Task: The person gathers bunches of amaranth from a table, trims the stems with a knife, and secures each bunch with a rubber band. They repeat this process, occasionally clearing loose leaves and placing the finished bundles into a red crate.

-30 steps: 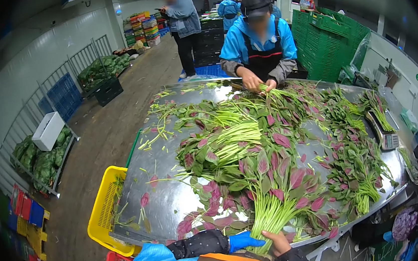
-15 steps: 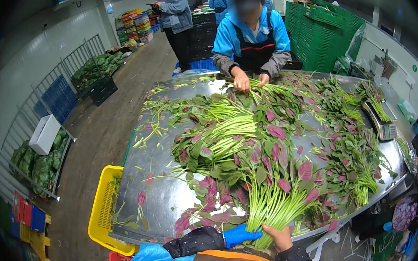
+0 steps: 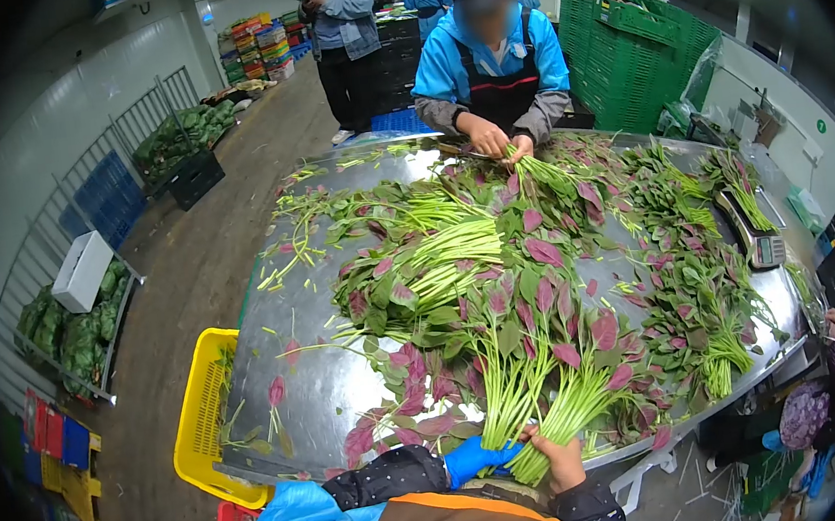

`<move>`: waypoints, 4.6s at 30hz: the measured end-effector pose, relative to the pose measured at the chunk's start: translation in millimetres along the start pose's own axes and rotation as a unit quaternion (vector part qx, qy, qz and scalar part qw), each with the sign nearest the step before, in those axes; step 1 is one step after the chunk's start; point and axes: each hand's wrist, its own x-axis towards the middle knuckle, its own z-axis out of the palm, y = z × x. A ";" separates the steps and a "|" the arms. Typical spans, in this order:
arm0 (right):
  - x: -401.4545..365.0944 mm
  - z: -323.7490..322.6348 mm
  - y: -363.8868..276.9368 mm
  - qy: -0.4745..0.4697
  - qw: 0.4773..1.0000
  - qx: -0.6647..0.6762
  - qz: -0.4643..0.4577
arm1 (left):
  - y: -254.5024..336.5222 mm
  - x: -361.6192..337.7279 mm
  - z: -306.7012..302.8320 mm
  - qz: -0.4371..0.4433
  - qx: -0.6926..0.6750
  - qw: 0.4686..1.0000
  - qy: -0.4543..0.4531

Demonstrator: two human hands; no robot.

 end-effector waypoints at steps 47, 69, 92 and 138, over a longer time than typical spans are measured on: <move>3.9 8.6 7.9 -0.031 0.986 -0.163 0.016 | -18.6 11.9 2.3 -0.055 -0.113 0.992 -0.009; 4.8 1.3 -8.8 -0.225 0.964 0.039 0.135 | -3.5 13.3 11.6 -0.065 0.068 0.979 -0.179; 5.4 4.0 9.5 -0.223 0.939 0.228 0.131 | 34.3 57.1 -54.1 -0.051 -0.147 0.984 0.085; 0.7 -4.7 1.5 -0.168 0.971 0.113 0.126 | 24.9 32.7 -3.5 -0.002 -0.040 0.996 -0.077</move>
